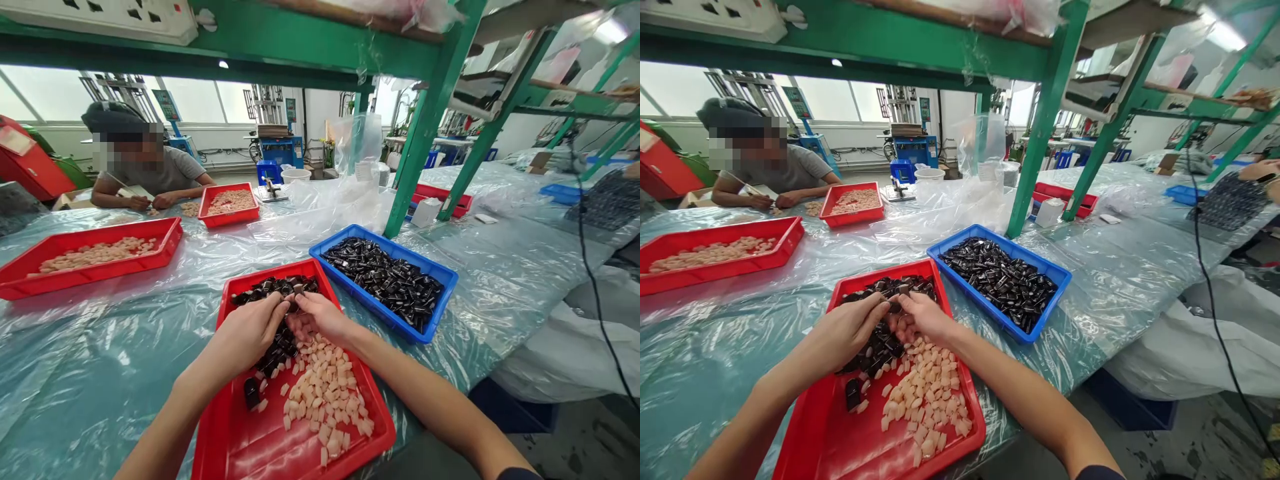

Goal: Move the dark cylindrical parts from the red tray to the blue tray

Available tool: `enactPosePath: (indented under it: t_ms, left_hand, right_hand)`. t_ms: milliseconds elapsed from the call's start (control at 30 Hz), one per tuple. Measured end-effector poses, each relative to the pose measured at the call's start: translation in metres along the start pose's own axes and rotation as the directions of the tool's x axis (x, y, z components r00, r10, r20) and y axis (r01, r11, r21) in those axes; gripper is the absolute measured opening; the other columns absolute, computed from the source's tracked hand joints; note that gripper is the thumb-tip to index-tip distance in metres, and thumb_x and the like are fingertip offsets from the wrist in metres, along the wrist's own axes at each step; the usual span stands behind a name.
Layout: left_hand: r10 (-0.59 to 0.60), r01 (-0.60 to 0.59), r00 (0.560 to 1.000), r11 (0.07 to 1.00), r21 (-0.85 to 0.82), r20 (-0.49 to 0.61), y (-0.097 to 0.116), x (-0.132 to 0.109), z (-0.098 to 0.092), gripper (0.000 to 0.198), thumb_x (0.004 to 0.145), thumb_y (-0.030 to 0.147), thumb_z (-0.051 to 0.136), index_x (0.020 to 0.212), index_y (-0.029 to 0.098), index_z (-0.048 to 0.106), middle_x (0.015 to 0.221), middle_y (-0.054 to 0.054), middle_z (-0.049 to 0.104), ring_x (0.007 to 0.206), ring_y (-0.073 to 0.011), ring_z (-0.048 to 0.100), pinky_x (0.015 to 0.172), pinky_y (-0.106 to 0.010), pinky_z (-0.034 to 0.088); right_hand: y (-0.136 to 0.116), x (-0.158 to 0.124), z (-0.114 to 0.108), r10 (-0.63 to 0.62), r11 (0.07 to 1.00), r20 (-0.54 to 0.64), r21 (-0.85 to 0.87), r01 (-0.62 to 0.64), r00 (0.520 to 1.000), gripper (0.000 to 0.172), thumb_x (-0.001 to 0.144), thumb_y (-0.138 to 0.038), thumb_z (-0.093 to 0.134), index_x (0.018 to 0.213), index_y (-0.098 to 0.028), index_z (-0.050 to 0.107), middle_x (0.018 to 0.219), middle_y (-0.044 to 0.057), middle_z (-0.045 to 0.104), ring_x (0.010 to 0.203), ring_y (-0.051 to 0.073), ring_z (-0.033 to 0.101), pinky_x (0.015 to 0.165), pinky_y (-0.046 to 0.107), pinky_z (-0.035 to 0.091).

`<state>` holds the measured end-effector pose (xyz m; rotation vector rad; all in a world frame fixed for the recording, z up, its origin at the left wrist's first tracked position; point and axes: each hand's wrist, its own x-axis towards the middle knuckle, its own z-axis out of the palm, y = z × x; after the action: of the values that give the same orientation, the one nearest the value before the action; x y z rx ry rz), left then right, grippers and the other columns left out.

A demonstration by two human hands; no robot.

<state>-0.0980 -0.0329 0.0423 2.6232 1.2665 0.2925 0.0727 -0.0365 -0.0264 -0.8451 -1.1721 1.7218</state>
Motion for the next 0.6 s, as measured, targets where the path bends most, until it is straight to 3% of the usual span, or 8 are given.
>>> enactPosePath:
  t_ms: [167, 267, 400, 500, 600]
  left_hand:
    - [-0.058, 0.058, 0.998, 0.998, 0.011, 0.006, -0.010, 0.006, 0.008, 0.035, 0.097, 0.044, 0.027, 0.081, 0.024, 0.052, 0.080, -0.004, 0.070, 0.081, -0.0277, 0.069, 0.066, -0.032, 0.044]
    - [-0.087, 0.085, 0.995, 0.996, -0.040, -0.046, -0.014, 0.010, 0.008, 0.036, 0.092, 0.049, 0.033, 0.088, 0.025, 0.059, 0.089, -0.006, 0.074, 0.087, -0.0305, 0.071, 0.069, -0.033, 0.047]
    - [-0.134, 0.101, 0.978, 0.974, -0.202, -0.158, -0.013, 0.013, 0.003, 0.040, 0.082, 0.056, 0.044, 0.102, 0.028, 0.066, 0.104, -0.002, 0.076, 0.092, -0.0299, 0.072, 0.076, -0.033, 0.052]
    - [-0.235, 0.179, 0.959, 0.937, -0.302, -0.160, -0.014, 0.012, -0.001, 0.043, 0.074, 0.062, 0.051, 0.100, 0.034, 0.071, 0.092, 0.005, 0.078, 0.081, -0.0286, 0.073, 0.067, -0.031, 0.054]
    - [-0.297, 0.246, 0.953, 0.874, -0.419, -0.062, -0.019, 0.009, -0.003, 0.045, 0.070, 0.067, 0.053, 0.096, 0.036, 0.073, 0.071, 0.008, 0.076, 0.069, -0.0264, 0.072, 0.060, -0.029, 0.054]
  right_hand:
    - [0.006, 0.000, 0.003, -0.186, 0.891, 0.015, -0.418, 0.175, 0.982, 0.022, 0.101, -0.039, 0.039, 0.091, -0.021, 0.045, 0.067, -0.005, 0.054, 0.045, 0.007, 0.046, 0.044, 0.018, 0.036]
    - [0.000, -0.004, 0.005, -0.210, 0.770, 0.065, -0.604, 0.207, 0.975, 0.017, 0.100, -0.026, 0.041, 0.084, -0.020, 0.044, 0.068, -0.005, 0.055, 0.053, 0.008, 0.050, 0.054, 0.019, 0.040]
    - [-0.011, -0.009, 0.009, -0.282, 0.638, 0.025, -0.742, 0.207, 0.959, 0.014, 0.096, -0.020, 0.046, 0.082, -0.020, 0.047, 0.069, -0.005, 0.054, 0.061, 0.009, 0.050, 0.061, 0.020, 0.040]
    - [-0.013, -0.008, 0.009, -0.317, 0.615, -0.052, -0.771, 0.163, 0.947, 0.012, 0.095, -0.024, 0.048, 0.084, -0.021, 0.049, 0.070, -0.004, 0.055, 0.062, 0.011, 0.052, 0.061, 0.020, 0.039]
    - [-0.013, -0.008, 0.007, -0.381, 0.580, -0.112, -0.802, 0.143, 0.918, 0.012, 0.097, -0.029, 0.046, 0.089, -0.022, 0.052, 0.069, -0.003, 0.056, 0.062, 0.012, 0.053, 0.059, 0.020, 0.037]
